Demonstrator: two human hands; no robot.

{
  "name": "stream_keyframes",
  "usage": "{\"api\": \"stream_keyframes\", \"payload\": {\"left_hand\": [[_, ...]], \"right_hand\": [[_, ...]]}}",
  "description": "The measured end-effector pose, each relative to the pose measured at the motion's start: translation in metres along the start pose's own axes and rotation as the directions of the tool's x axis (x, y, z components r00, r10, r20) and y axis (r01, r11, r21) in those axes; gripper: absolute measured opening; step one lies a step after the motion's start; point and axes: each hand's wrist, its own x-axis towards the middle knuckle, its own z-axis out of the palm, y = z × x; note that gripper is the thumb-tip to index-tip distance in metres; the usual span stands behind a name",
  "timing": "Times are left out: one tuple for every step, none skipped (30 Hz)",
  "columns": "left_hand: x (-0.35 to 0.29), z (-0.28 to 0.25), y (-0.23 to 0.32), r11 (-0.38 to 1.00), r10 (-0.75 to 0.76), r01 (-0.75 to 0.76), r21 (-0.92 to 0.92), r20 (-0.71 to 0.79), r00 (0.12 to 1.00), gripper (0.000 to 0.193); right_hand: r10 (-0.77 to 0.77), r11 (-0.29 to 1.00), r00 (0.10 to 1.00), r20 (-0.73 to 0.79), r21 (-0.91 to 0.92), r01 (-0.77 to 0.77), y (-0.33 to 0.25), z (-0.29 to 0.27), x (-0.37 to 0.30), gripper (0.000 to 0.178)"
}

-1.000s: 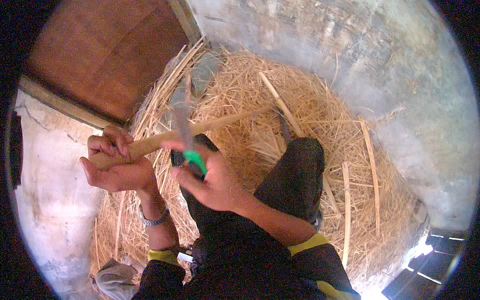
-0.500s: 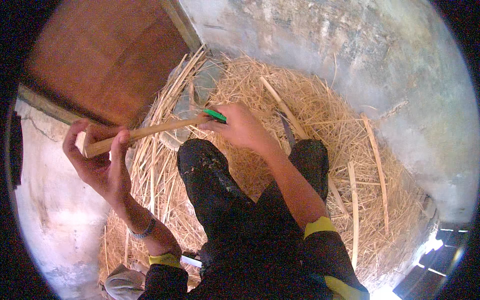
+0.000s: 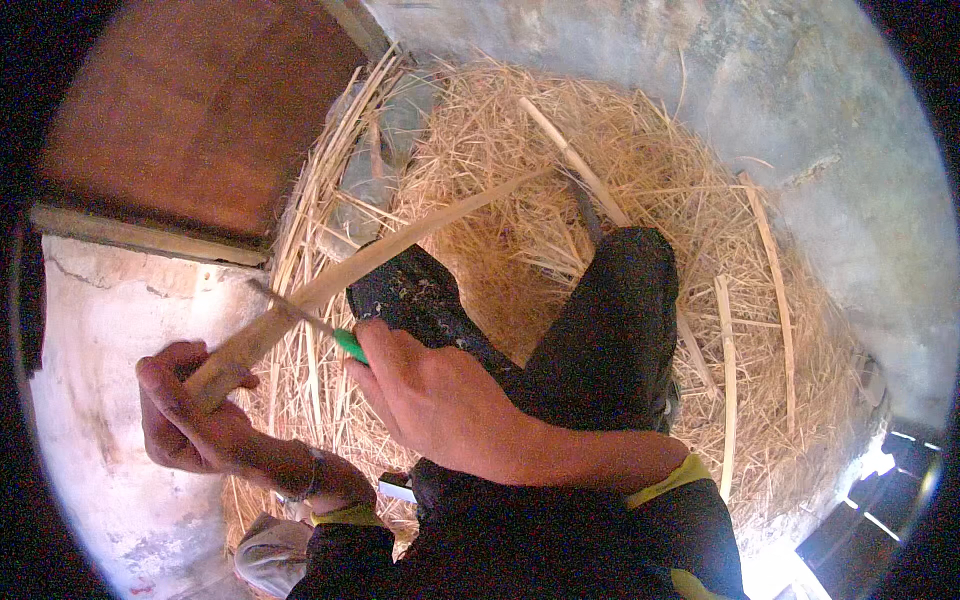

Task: The person sits on a straw-covered floor and uses a green utility knife to shave thin strips from a long bamboo stick. They hold the stick with their left hand and repeatedly scrape the blade along its length to remove the outer layer, creating a pile of shavings.

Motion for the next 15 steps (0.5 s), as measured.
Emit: {"api": "stream_keyframes", "payload": {"left_hand": [[-0.002,0.000,0.008,0.996,-0.022,0.022,0.089,-0.003,1.000,0.050],[-0.003,-0.004,0.013,0.989,-0.073,0.066,0.130,0.051,0.996,0.049],[-0.004,-0.008,0.019,0.980,-0.126,0.107,0.165,0.108,0.986,0.048],[-0.006,-0.009,0.023,0.968,-0.180,0.146,0.205,0.162,0.970,0.047],[-0.013,-0.003,0.031,0.941,-0.202,0.176,0.289,0.063,0.977,0.046],[-0.015,-0.003,0.033,0.938,-0.239,0.215,0.271,0.059,0.969,0.046],[-0.018,-0.003,0.035,0.934,-0.276,0.254,0.252,0.055,0.959,0.045],[-0.021,-0.003,0.037,0.927,-0.314,0.294,0.232,0.055,0.948,0.045],[-0.015,0.007,0.045,0.885,-0.427,0.421,0.199,-0.013,0.904,0.044],[-0.012,0.006,0.042,0.902,-0.402,0.403,0.154,-0.037,0.915,0.043],[-0.009,0.005,0.035,0.918,-0.377,0.382,0.109,-0.059,0.924,0.042],[-0.009,0.007,0.031,0.930,-0.361,0.365,0.041,-0.073,0.930,0.041],[-0.008,0.008,0.037,0.907,-0.414,0.418,0.055,-0.077,0.907,0.040],[-0.008,0.006,0.039,0.904,-0.421,0.425,0.042,-0.077,0.904,0.040],[-0.009,0.005,0.039,0.902,-0.426,0.430,0.035,-0.078,0.901,0.040]], "right_hand": [[0.001,1.000,1.000,0.008,-0.014,-0.001,-0.003,-0.002,-0.002,0.023],[0.002,1.000,1.000,0.017,-0.028,-0.001,-0.004,-0.003,-0.004,0.022],[-0.020,0.999,1.000,-0.004,-0.037,0.020,-0.002,-0.004,-0.005,0.020],[-0.017,0.998,1.000,-0.001,-0.065,0.017,-0.003,-0.006,-0.007,0.020],[-0.013,0.995,1.000,0.003,-0.094,0.013,-0.004,-0.009,-0.010,0.020],[-0.011,0.993,1.000,0.005,-0.121,0.012,-0.006,-0.010,-0.011,0.020],[-0.026,0.985,0.999,-0.029,-0.170,0.021,-0.001,-0.009,-0.011,0.021],[-0.041,0.975,0.997,-0.063,-0.220,0.026,0.010,-0.007,-0.008,0.021],[-0.062,0.963,0.994,-0.094,-0.268,0.035,0.018,-0.006,-0.005,0.022],[0.001,0.953,0.996,-0.085,-0.303,-0.027,0.021,-0.005,0.001,0.022],[0.064,0.937,0.995,-0.079,-0.339,-0.087,0.023,-0.003,0.009,0.022],[0.136,0.906,0.987,-0.089,-0.392,-0.160,0.029,-0.005,0.014,0.023],[0.134,0.930,0.980,-0.144,-0.324,-0.175,0.036,-0.006,0.017,0.023],[0.056,0.945,0.989,-0.135,-0.313,-0.096,0.033,-0.007,0.014,0.022],[-0.023,0.955,0.992,-0.123,-0.296,-0.015,0.027,-0.005,0.011,0.022]]}}
